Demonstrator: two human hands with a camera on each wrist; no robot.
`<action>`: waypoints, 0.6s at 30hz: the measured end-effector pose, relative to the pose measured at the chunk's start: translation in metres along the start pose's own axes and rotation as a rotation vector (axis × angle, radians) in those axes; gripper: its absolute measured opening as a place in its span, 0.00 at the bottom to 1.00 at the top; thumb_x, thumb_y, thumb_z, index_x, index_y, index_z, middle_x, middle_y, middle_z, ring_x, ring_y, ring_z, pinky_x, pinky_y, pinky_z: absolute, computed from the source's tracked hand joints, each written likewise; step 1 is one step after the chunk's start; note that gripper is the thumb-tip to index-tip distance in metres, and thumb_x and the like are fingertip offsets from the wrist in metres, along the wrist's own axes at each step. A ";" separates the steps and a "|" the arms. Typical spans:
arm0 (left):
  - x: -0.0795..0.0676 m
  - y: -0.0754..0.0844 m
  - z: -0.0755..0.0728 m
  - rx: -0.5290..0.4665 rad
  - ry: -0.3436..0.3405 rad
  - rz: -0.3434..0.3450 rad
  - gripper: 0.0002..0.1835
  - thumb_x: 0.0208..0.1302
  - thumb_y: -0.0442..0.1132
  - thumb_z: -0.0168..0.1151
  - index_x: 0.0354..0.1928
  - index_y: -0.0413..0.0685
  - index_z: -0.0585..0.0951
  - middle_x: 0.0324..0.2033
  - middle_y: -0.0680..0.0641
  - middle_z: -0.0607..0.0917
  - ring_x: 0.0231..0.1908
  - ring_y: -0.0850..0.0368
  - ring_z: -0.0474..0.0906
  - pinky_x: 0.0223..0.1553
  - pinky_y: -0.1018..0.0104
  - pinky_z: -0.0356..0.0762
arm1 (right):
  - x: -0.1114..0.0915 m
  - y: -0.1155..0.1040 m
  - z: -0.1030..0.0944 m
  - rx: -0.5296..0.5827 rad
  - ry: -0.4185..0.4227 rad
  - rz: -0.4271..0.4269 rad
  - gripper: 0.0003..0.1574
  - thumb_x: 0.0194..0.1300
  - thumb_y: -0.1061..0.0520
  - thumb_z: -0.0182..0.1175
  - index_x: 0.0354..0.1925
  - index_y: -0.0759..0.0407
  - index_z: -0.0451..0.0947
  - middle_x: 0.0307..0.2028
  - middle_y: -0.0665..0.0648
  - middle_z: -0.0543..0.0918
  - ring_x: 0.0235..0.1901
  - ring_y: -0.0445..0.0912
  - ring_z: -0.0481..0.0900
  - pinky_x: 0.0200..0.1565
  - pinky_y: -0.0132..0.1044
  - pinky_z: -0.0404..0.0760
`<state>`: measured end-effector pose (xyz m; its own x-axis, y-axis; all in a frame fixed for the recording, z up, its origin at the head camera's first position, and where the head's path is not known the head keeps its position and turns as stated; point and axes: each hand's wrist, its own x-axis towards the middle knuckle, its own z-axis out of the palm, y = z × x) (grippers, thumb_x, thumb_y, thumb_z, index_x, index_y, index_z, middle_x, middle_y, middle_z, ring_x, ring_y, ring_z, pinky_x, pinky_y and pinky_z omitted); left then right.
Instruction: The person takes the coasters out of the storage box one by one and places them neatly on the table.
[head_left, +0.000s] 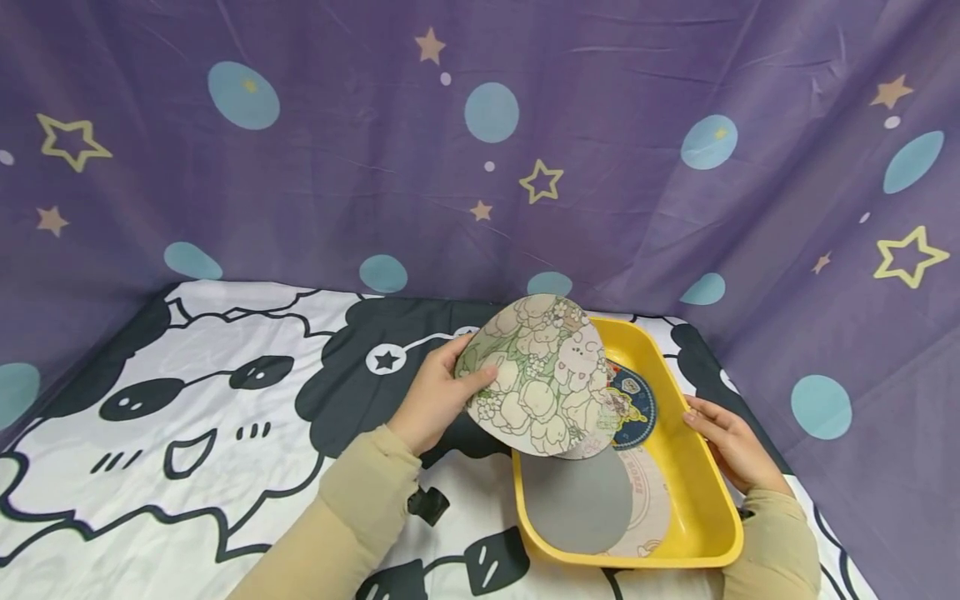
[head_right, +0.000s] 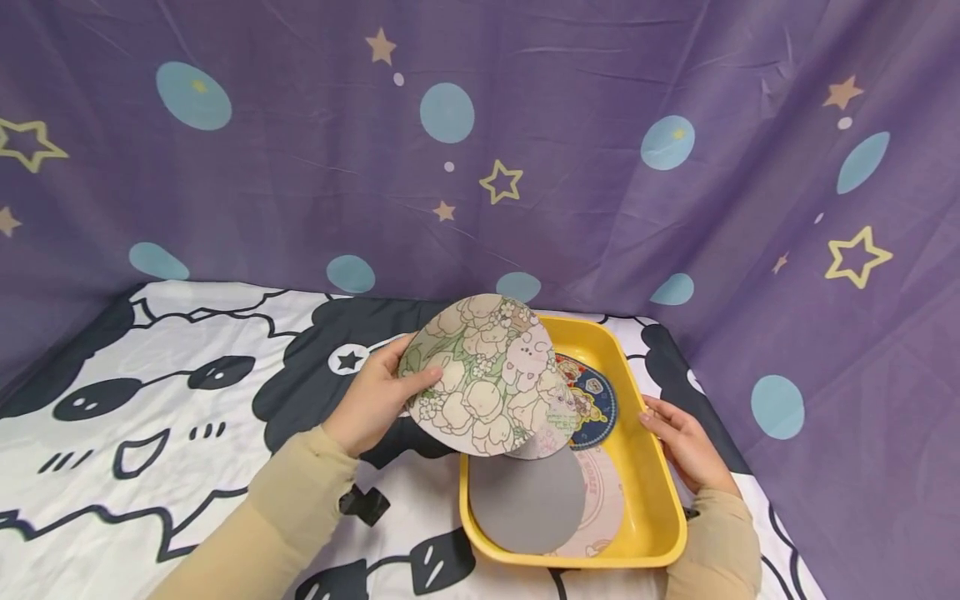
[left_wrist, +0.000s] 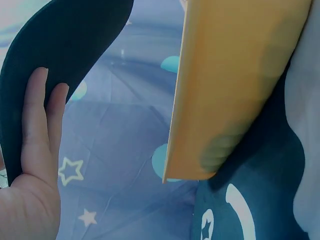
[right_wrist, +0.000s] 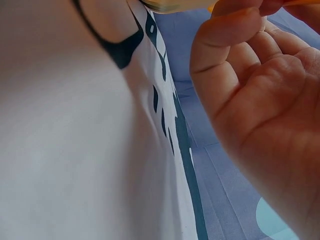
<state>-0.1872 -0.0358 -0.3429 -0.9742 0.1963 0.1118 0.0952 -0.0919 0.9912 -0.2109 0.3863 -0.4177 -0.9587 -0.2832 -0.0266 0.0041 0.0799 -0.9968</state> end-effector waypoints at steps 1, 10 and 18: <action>0.000 -0.001 -0.002 -0.008 0.010 0.000 0.29 0.68 0.29 0.59 0.71 0.44 0.68 0.62 0.38 0.77 0.54 0.55 0.80 0.51 0.70 0.80 | 0.000 0.000 0.000 0.003 0.001 0.001 0.16 0.78 0.61 0.47 0.54 0.45 0.74 0.46 0.43 0.86 0.42 0.38 0.85 0.43 0.31 0.86; -0.004 -0.011 -0.013 -0.100 0.083 0.009 0.29 0.67 0.26 0.58 0.70 0.41 0.68 0.61 0.35 0.76 0.47 0.63 0.81 0.47 0.72 0.82 | 0.001 0.001 -0.001 0.017 -0.010 0.001 0.17 0.78 0.61 0.46 0.55 0.45 0.74 0.47 0.44 0.86 0.43 0.39 0.86 0.43 0.32 0.86; -0.006 -0.017 -0.024 -0.114 0.129 0.017 0.28 0.68 0.26 0.57 0.70 0.42 0.68 0.62 0.35 0.75 0.46 0.64 0.81 0.47 0.71 0.83 | 0.000 0.001 -0.002 0.041 -0.021 0.005 0.17 0.78 0.61 0.45 0.55 0.45 0.75 0.47 0.45 0.86 0.43 0.39 0.86 0.44 0.32 0.86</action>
<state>-0.1875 -0.0588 -0.3618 -0.9915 0.0677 0.1115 0.0956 -0.2055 0.9740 -0.2111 0.3879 -0.4182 -0.9523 -0.3033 -0.0332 0.0214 0.0420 -0.9989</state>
